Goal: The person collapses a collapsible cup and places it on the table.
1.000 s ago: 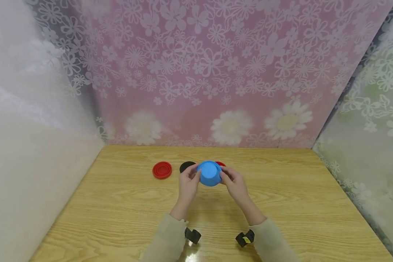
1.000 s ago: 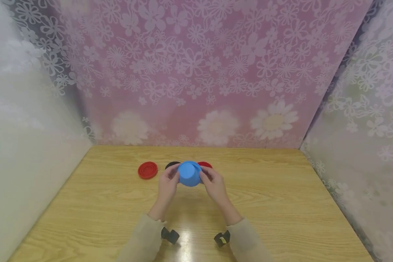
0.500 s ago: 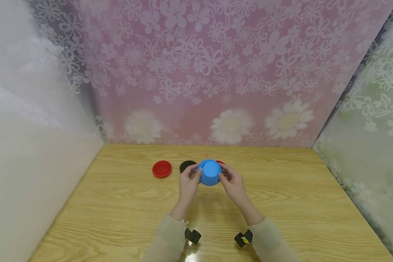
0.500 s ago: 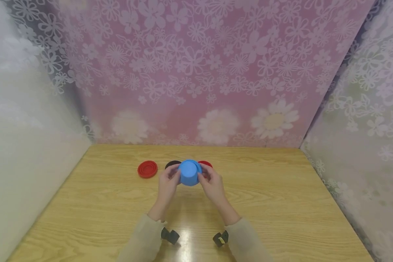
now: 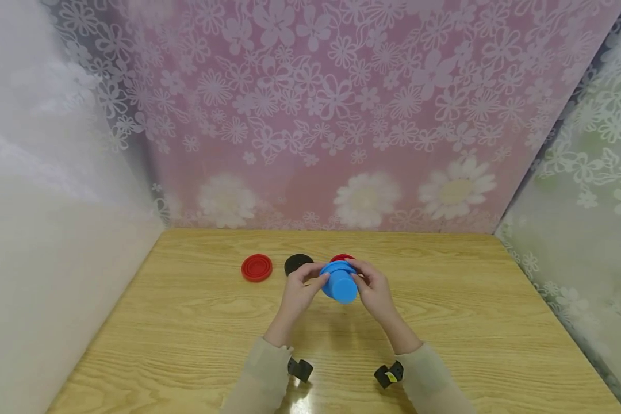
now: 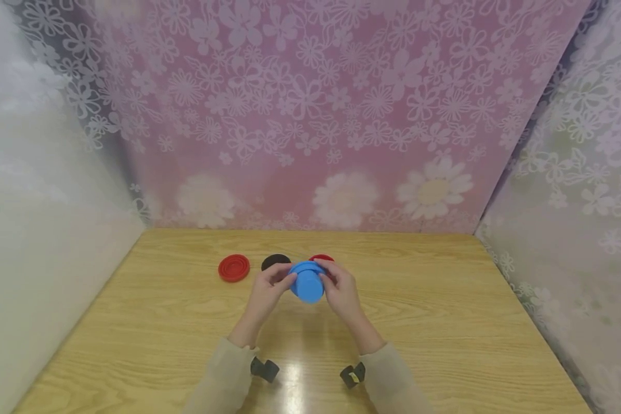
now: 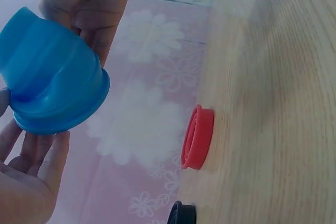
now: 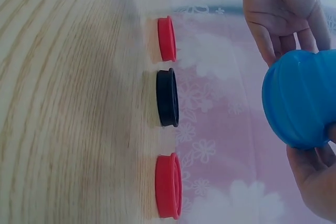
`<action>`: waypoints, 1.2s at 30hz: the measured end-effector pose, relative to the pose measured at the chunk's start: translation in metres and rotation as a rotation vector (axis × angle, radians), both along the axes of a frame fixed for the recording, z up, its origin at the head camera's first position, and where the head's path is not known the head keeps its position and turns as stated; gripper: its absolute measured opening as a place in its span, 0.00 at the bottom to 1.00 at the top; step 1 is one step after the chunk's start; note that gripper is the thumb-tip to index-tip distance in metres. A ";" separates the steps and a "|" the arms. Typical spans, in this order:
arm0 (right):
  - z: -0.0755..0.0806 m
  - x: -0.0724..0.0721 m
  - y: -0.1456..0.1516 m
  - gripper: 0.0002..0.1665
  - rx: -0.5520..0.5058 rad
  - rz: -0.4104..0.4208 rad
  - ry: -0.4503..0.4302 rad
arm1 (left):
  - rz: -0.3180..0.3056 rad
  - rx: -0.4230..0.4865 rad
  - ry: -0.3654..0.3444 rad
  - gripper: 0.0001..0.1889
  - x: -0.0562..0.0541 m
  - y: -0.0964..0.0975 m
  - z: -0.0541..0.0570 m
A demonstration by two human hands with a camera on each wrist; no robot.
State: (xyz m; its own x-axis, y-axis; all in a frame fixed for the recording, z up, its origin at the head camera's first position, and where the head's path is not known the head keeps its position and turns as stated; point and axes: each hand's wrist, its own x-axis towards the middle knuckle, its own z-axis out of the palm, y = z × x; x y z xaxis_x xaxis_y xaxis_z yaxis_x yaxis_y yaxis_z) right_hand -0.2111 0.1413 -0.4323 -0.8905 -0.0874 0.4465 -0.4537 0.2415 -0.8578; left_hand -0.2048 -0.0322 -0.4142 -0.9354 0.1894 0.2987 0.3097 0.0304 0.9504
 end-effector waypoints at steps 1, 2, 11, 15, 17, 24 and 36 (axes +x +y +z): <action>0.000 0.000 0.000 0.17 0.014 -0.002 0.009 | -0.006 -0.010 0.014 0.13 0.000 0.000 0.000; 0.001 0.000 0.000 0.17 0.022 -0.004 0.013 | -0.012 -0.016 0.024 0.13 0.000 0.000 0.000; 0.000 -0.001 0.001 0.17 0.011 -0.004 -0.019 | -0.027 0.006 0.014 0.13 -0.002 -0.001 0.000; 0.000 0.000 0.002 0.18 -0.076 0.023 -0.094 | -0.041 0.085 -0.047 0.14 -0.004 -0.002 -0.002; 0.000 0.000 0.003 0.20 -0.135 0.055 -0.135 | -0.045 0.112 -0.068 0.15 -0.004 -0.002 -0.002; -0.005 0.002 0.000 0.24 -0.317 0.183 -0.233 | -0.067 0.225 -0.102 0.16 -0.004 -0.002 -0.005; -0.006 0.004 -0.003 0.25 -0.391 0.243 -0.264 | -0.113 0.319 -0.174 0.16 -0.004 -0.001 -0.005</action>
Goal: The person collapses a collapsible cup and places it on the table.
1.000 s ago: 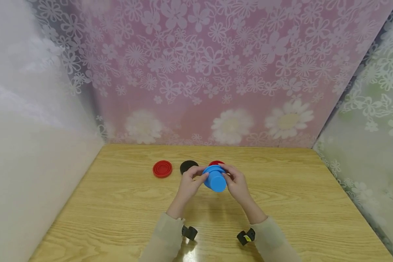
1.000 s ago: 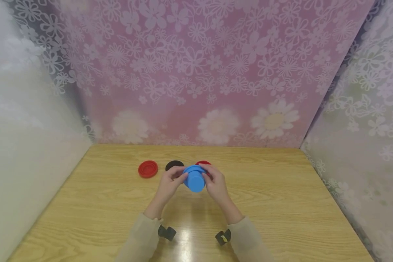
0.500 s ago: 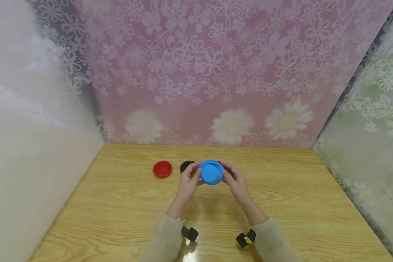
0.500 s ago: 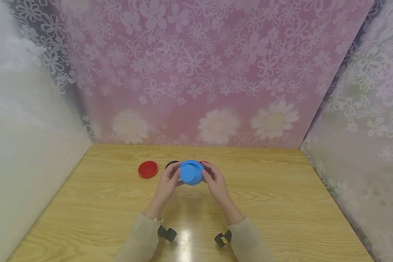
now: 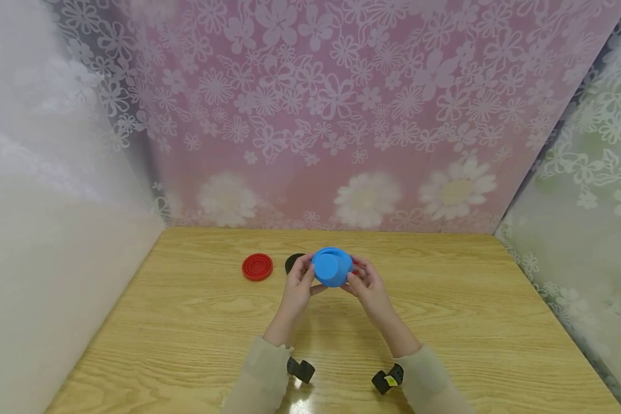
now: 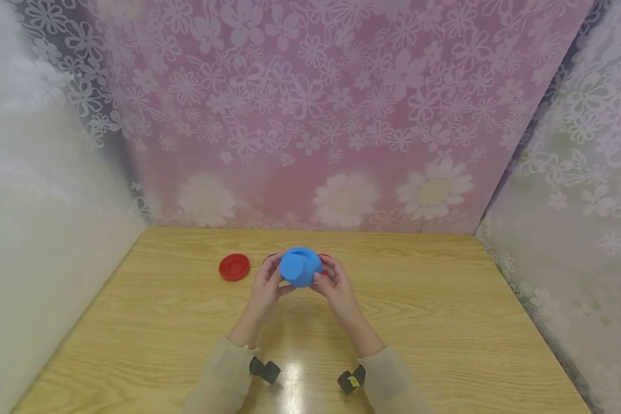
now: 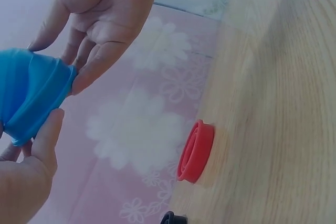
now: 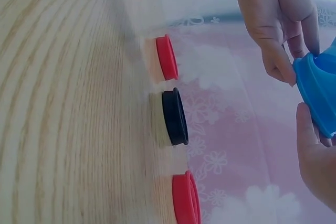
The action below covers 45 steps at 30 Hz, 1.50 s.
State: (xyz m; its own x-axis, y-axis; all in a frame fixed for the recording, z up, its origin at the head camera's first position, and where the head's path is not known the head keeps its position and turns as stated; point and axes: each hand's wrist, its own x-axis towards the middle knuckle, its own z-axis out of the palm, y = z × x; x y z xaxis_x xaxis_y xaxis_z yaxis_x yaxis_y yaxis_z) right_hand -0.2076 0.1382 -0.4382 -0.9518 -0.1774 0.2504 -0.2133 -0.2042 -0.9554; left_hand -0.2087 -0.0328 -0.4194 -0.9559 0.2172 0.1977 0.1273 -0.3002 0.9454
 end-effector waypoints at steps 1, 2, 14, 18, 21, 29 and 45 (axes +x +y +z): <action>0.001 0.000 0.000 0.25 -0.007 -0.001 -0.001 | -0.002 0.003 -0.010 0.16 0.000 0.000 0.001; 0.001 0.000 0.000 0.25 -0.013 -0.002 -0.002 | -0.002 0.003 -0.019 0.15 0.000 -0.001 0.001; 0.006 0.000 0.004 0.20 0.033 -0.064 -0.059 | 0.026 -0.049 -0.082 0.07 0.002 -0.003 0.003; 0.007 -0.001 0.004 0.22 0.040 -0.067 -0.063 | 0.027 -0.077 -0.076 0.09 0.003 -0.002 0.004; 0.006 -0.001 0.004 0.22 0.044 -0.073 -0.067 | 0.027 -0.098 -0.075 0.10 0.003 -0.003 0.004; 0.007 0.000 0.005 0.27 0.027 -0.043 -0.072 | -0.001 -0.101 -0.066 0.15 -0.005 -0.002 -0.016; 0.004 -0.002 -0.002 0.26 -0.033 -0.001 -0.064 | -0.032 0.054 -0.015 0.26 -0.008 0.001 -0.018</action>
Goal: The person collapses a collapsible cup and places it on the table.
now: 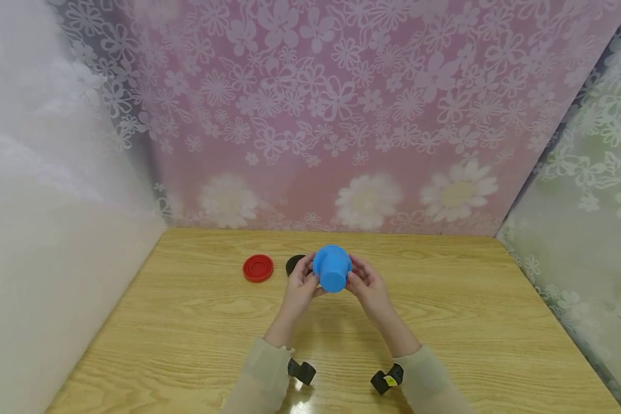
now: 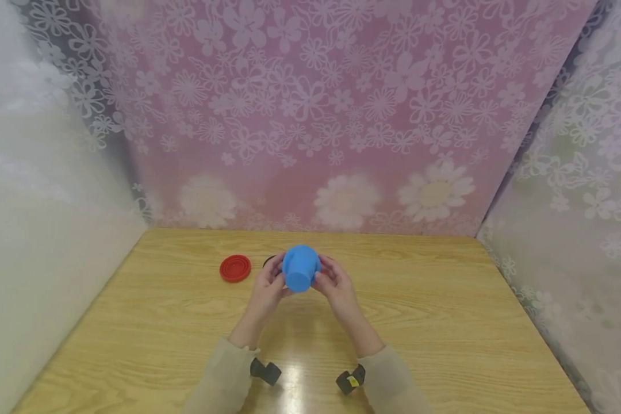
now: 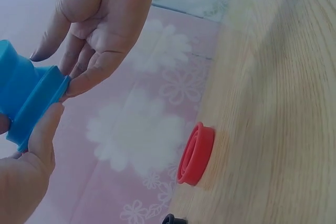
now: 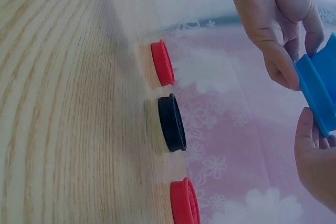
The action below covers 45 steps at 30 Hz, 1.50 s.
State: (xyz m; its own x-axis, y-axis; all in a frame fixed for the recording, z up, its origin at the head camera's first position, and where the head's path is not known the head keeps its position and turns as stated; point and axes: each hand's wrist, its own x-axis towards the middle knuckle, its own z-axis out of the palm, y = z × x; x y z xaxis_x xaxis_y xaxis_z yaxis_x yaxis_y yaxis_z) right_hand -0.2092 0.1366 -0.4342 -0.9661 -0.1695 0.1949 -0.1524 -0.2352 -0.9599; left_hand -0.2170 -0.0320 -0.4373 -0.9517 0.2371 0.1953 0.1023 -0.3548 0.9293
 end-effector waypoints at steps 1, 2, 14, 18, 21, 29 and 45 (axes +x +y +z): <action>0.000 0.000 0.000 0.25 0.006 -0.005 0.004 | -0.017 0.004 0.000 0.26 0.000 0.000 0.000; 0.000 0.000 0.000 0.25 0.012 -0.010 0.011 | -0.032 0.006 0.001 0.27 0.000 0.000 0.001; 0.001 0.000 0.000 0.27 0.045 0.003 0.043 | 0.038 -0.139 -0.017 0.20 0.011 -0.002 0.022; 0.004 0.000 -0.001 0.29 0.030 0.014 0.016 | 0.007 -0.181 -0.031 0.22 0.010 -0.003 0.022; 0.006 0.001 -0.001 0.30 0.019 0.012 -0.026 | -0.018 -0.191 -0.029 0.21 0.007 -0.003 0.016; 0.008 -0.003 0.000 0.27 0.144 -0.004 -0.060 | 0.003 -0.251 -0.003 0.20 -0.002 -0.003 0.005; 0.008 -0.001 -0.009 0.19 0.336 -0.285 0.033 | 0.132 -0.377 0.131 0.18 0.000 0.003 0.003</action>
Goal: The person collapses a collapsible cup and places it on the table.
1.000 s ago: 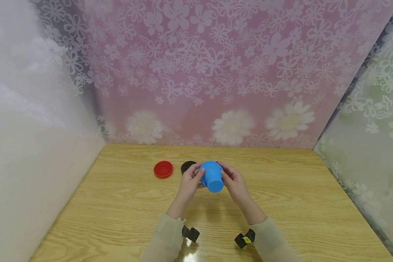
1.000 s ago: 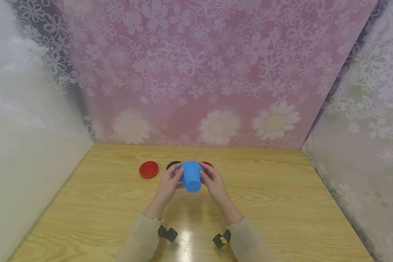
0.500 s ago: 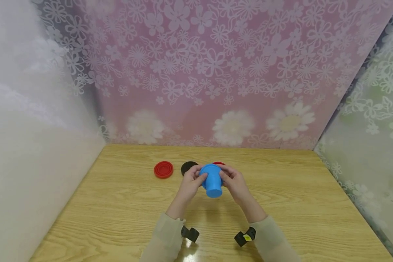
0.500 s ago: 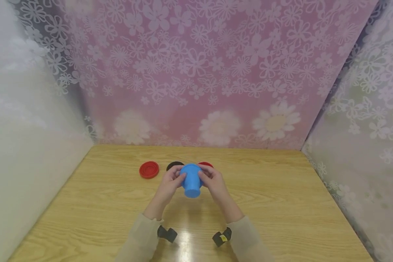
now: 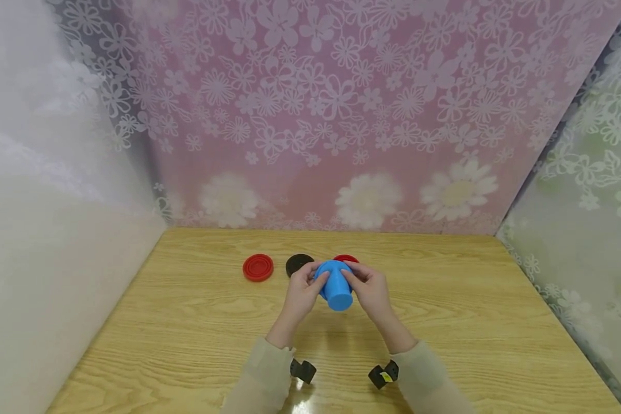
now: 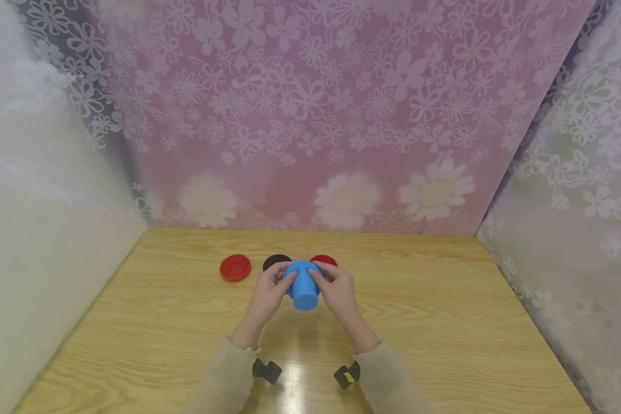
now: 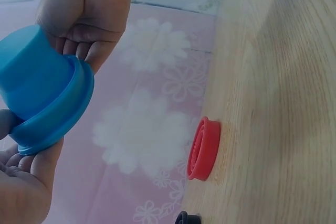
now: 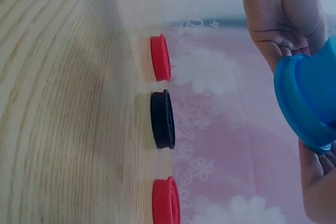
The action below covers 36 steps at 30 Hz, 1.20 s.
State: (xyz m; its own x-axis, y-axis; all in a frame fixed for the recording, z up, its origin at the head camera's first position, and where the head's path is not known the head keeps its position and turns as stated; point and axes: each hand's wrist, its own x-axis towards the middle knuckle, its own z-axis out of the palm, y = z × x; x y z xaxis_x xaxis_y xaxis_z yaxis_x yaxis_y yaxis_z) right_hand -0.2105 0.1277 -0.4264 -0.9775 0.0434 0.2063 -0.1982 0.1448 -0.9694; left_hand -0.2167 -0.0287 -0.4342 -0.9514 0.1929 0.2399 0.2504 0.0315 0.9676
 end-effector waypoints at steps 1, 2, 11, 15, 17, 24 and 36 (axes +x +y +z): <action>0.001 0.001 0.000 0.19 0.010 -0.004 0.018 | 0.010 -0.011 0.015 0.18 0.000 0.000 0.000; 0.004 0.003 -0.001 0.19 0.020 -0.006 0.031 | 0.019 -0.019 0.033 0.19 0.001 0.000 -0.001; 0.024 0.019 -0.009 0.16 0.050 -0.020 0.175 | 0.105 -0.075 0.138 0.14 0.004 0.005 0.005; 0.024 0.020 -0.010 0.14 0.049 -0.033 0.240 | 0.142 -0.142 0.216 0.16 0.002 0.006 -0.001; 0.024 0.020 -0.011 0.14 0.047 -0.044 0.267 | 0.156 -0.181 0.272 0.15 0.002 0.007 -0.002; 0.022 0.020 -0.012 0.12 0.018 -0.075 0.320 | 0.166 -0.208 0.394 0.13 0.003 0.007 -0.003; 0.022 0.020 -0.015 0.09 0.015 -0.123 0.314 | 0.177 -0.134 0.363 0.12 0.002 0.009 -0.003</action>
